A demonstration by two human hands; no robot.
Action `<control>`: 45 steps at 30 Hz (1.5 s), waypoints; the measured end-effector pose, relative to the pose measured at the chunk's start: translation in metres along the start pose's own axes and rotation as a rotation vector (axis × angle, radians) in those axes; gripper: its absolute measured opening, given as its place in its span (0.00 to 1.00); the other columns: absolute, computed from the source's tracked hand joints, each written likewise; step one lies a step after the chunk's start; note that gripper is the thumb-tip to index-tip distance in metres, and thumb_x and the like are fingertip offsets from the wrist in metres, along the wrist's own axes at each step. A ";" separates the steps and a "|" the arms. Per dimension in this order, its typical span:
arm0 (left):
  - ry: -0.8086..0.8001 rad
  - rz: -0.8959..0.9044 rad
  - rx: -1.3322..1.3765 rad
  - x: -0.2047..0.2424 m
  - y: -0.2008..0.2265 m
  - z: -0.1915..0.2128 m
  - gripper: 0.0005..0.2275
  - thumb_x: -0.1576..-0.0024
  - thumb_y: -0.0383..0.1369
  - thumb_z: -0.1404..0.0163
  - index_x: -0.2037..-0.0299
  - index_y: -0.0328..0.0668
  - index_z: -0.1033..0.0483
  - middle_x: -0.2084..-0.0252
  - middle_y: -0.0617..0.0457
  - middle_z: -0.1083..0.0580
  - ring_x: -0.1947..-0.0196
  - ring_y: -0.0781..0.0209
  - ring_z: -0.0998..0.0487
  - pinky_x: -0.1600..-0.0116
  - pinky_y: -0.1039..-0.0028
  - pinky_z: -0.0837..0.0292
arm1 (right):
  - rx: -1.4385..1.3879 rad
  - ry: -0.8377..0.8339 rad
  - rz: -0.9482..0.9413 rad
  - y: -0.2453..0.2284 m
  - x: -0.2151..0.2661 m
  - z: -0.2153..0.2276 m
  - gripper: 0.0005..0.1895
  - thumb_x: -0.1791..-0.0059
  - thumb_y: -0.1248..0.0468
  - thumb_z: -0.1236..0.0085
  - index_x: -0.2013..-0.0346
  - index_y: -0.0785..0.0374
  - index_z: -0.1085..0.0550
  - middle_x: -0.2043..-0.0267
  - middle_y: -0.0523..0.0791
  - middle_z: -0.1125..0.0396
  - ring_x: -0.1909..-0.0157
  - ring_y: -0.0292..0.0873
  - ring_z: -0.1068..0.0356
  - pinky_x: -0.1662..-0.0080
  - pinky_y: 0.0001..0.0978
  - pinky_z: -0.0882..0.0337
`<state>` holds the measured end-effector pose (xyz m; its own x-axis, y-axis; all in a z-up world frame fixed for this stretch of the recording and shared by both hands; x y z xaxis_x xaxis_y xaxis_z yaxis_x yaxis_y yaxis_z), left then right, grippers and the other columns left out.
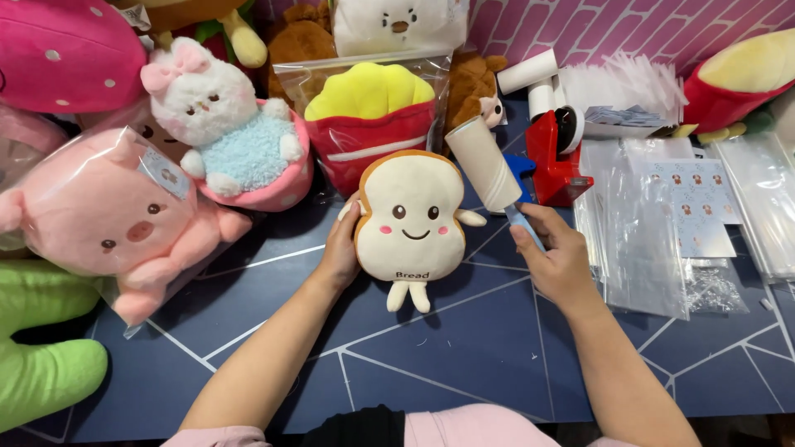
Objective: Using a lint roller to remove dust and lint from a bread-shaped plush toy on a workshop table.
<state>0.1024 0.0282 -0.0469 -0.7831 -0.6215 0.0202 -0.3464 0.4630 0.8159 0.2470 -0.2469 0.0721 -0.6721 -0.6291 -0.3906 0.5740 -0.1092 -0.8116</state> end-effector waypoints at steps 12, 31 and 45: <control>-0.072 0.154 0.098 0.000 -0.001 -0.012 0.23 0.34 0.42 0.62 0.31 0.42 0.37 0.46 0.41 0.26 0.52 0.55 0.21 0.45 0.64 0.23 | 0.419 -0.320 0.236 -0.049 0.036 -0.045 0.15 0.48 0.54 0.46 0.49 0.48 0.20 0.78 0.40 0.30 0.78 0.44 0.27 0.73 0.31 0.25; -0.137 0.181 0.311 0.001 0.011 -0.020 0.25 0.35 0.44 0.60 0.30 0.43 0.38 0.47 0.41 0.25 0.51 0.50 0.20 0.45 0.60 0.22 | 0.266 -0.183 0.295 -0.035 0.051 -0.051 0.14 0.51 0.62 0.38 0.51 0.53 0.18 0.73 0.42 0.27 0.72 0.47 0.25 0.68 0.36 0.26; -0.122 0.148 0.293 -0.004 0.006 -0.015 0.24 0.36 0.44 0.60 0.32 0.44 0.36 0.47 0.41 0.25 0.51 0.50 0.20 0.45 0.59 0.22 | 0.232 -0.292 0.402 -0.008 0.079 -0.082 0.13 0.51 0.61 0.40 0.52 0.52 0.18 0.78 0.41 0.28 0.80 0.45 0.28 0.73 0.35 0.27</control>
<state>0.1114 0.0243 -0.0332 -0.8859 -0.4620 0.0425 -0.3439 0.7154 0.6083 0.1507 -0.2323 0.0119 -0.2398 -0.8402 -0.4863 0.8691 0.0374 -0.4932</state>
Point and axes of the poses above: each hand's wrist, its own x-axis away from the middle knuckle, its own z-axis out of the back of the hand, y = z × x, the point moved 5 cm from there along -x, towards the middle knuckle
